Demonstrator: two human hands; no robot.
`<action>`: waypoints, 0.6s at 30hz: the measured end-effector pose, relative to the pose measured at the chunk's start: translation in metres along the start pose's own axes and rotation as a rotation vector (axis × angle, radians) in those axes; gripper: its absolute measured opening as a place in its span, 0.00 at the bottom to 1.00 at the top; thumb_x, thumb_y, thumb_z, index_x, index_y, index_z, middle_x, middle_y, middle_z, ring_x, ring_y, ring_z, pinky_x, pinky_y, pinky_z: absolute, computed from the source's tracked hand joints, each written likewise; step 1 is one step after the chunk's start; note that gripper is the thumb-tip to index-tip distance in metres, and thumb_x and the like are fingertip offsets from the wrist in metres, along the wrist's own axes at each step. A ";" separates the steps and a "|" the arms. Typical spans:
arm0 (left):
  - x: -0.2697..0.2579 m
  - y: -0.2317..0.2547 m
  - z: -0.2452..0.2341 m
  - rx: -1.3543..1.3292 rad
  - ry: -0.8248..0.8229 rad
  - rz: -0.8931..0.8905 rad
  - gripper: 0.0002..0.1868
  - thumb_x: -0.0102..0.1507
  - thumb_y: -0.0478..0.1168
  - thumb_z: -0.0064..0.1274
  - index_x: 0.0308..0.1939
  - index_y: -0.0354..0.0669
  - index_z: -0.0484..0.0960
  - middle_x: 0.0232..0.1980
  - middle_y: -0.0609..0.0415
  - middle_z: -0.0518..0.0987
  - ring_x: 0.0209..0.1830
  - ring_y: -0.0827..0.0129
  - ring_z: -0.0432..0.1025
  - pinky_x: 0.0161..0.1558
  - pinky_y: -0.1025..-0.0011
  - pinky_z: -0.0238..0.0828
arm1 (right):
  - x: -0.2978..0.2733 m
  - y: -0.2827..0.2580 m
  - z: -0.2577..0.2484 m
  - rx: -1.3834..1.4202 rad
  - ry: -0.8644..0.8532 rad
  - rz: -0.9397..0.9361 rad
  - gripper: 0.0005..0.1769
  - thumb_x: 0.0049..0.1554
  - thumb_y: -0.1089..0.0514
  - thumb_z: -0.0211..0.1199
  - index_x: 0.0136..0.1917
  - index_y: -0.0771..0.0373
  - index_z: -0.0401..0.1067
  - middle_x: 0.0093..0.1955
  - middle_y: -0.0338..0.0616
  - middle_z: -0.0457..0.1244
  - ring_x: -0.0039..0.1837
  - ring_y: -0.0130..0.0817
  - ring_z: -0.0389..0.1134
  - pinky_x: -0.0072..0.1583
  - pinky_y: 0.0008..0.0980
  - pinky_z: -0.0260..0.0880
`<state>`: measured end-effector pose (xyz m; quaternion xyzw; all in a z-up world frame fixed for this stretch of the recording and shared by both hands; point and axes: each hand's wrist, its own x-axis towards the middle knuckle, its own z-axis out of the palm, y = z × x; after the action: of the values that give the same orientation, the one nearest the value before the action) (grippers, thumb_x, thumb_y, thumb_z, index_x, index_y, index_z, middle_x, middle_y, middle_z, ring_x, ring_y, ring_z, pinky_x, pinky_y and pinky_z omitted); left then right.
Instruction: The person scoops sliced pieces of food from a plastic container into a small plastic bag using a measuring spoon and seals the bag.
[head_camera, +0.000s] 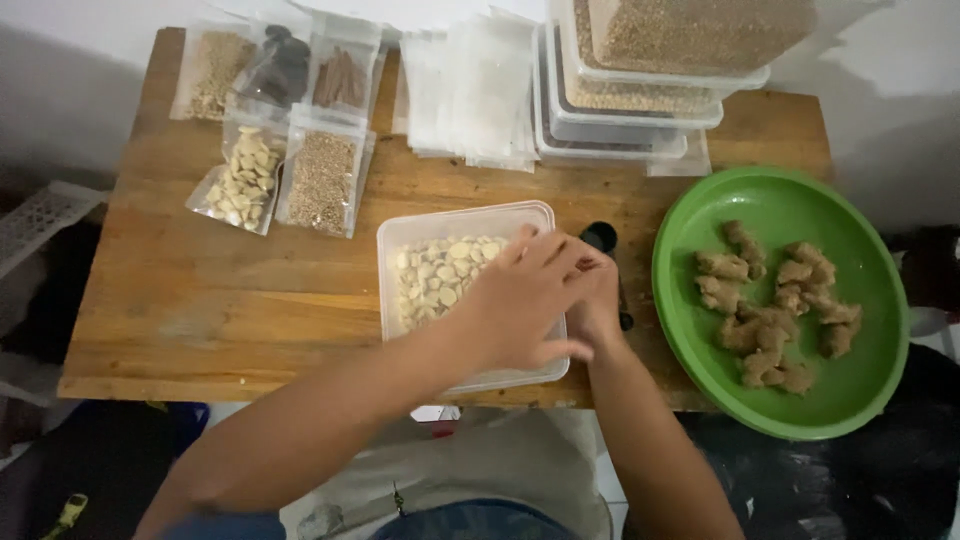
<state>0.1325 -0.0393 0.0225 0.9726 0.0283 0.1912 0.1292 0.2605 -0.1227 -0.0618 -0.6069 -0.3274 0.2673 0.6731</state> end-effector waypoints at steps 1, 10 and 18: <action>-0.001 0.001 0.002 -0.007 -0.004 0.001 0.42 0.54 0.70 0.55 0.60 0.44 0.76 0.61 0.46 0.72 0.66 0.51 0.60 0.69 0.48 0.51 | -0.002 -0.008 0.004 -0.002 0.004 0.006 0.07 0.56 0.61 0.69 0.44 0.68 0.78 0.41 0.48 0.69 0.50 0.28 0.65 0.48 0.33 0.70; 0.003 0.007 0.013 -0.003 -0.018 0.139 0.37 0.58 0.74 0.43 0.39 0.43 0.84 0.42 0.48 0.79 0.49 0.55 0.68 0.63 0.54 0.57 | 0.007 -0.006 -0.002 0.165 0.013 0.184 0.16 0.55 0.68 0.67 0.57 0.72 0.77 0.48 0.59 0.71 0.45 0.38 0.72 0.44 0.35 0.72; 0.001 -0.006 0.033 -0.035 0.195 0.288 0.26 0.60 0.62 0.48 0.32 0.41 0.82 0.37 0.47 0.78 0.46 0.57 0.65 0.57 0.56 0.58 | 0.009 -0.005 -0.002 0.167 0.001 0.177 0.17 0.54 0.68 0.68 0.57 0.72 0.76 0.47 0.54 0.71 0.46 0.35 0.72 0.44 0.31 0.71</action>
<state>0.1459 -0.0417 -0.0084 0.9410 -0.1025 0.3017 0.1140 0.2676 -0.1174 -0.0560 -0.5753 -0.2490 0.3516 0.6953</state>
